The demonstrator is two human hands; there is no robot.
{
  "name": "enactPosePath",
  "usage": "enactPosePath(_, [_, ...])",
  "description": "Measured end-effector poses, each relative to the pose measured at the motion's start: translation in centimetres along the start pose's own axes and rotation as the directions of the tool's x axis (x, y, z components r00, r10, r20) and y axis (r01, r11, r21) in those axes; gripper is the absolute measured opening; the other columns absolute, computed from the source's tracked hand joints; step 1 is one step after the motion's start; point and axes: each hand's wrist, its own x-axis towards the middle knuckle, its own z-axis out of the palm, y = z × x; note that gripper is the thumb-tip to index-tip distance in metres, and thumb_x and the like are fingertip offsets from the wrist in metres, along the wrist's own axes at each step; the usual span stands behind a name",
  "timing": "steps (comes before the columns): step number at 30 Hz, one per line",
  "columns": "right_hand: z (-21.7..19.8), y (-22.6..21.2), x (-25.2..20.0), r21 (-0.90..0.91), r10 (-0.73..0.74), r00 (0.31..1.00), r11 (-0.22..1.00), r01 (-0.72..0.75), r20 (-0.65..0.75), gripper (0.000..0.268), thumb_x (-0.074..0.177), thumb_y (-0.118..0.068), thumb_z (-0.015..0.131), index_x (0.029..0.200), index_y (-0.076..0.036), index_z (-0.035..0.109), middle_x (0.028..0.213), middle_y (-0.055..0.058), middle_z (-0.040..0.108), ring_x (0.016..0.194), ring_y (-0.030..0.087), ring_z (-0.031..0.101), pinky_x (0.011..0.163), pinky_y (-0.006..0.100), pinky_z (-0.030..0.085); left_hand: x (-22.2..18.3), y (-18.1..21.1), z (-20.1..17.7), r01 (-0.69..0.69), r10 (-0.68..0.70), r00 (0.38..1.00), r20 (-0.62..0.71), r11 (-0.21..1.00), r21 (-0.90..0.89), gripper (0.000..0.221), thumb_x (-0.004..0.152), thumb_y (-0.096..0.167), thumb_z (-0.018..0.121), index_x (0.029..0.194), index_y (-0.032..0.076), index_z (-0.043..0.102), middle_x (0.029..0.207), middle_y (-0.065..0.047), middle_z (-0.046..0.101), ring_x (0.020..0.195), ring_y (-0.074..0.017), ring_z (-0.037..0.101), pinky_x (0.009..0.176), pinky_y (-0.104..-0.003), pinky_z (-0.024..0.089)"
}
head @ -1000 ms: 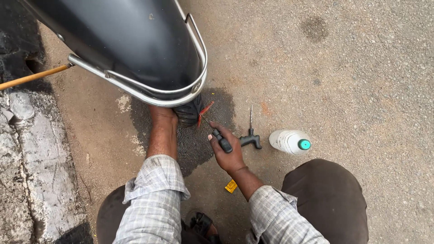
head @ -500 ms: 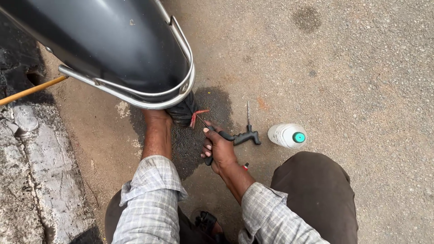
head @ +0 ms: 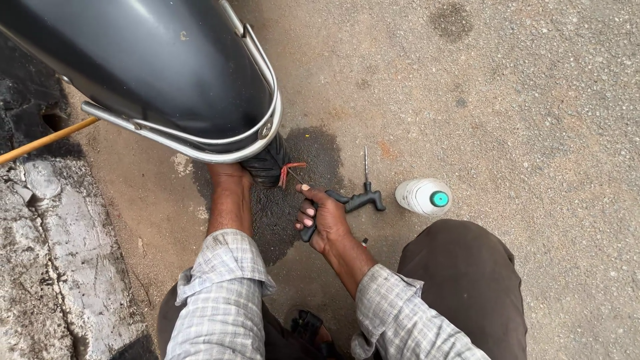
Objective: Repairing a puncture in a scooter's tubeless front tire using a plug insertion kit and verifying the seal with water and a pressure gauge.
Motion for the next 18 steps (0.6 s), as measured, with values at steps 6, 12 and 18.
enactPosePath(6, [0.9, -0.6, -0.5, 0.057, 0.06, 0.997, 0.997, -0.057, -0.053, 0.021, 0.096, -0.02, 0.063, 0.109, -0.004, 0.062, 0.057, -0.005, 0.039, 0.045, 0.009, 0.036, 0.049, 0.031, 0.038, -0.2, -0.5, 0.2, 0.009, -0.009, 1.0, 0.003, 1.0, 0.009, 0.068, 0.101, 0.046, 0.051, 0.146, -0.004, 0.039, 0.134, -0.026, 0.057, 0.131, -0.0311, 0.06, 0.107, -0.05, 0.055])
enactPosePath(12, [0.5, 0.0, 0.0, 0.123, 0.055, 0.998, 0.991, -0.051, -0.033, 0.021, 0.096, -0.021, 0.064, 0.107, -0.004, 0.063, 0.058, -0.006, 0.038, 0.047, 0.008, 0.036, 0.05, 0.031, 0.037, -0.6, -1.2, 0.1, 0.023, -0.023, 1.0, 0.005, 1.0, 0.019, 0.067, 0.101, 0.046, 0.051, 0.145, -0.004, 0.039, 0.133, -0.026, 0.057, 0.131, -0.031, 0.06, 0.107, -0.05, 0.056])
enactPosePath(18, [1.0, 0.0, -0.2, 0.149, 0.062, 0.997, 0.987, -0.055, -0.039, 0.022, 0.096, -0.022, 0.063, 0.108, -0.004, 0.062, 0.057, -0.006, 0.038, 0.046, 0.008, 0.036, 0.049, 0.031, 0.037, -0.2, -1.8, -0.9, 0.026, -0.026, 1.0, 0.006, 0.999, 0.029, 0.067, 0.101, 0.045, 0.051, 0.145, -0.004, 0.039, 0.133, -0.026, 0.057, 0.131, -0.0309, 0.061, 0.107, -0.05, 0.056])
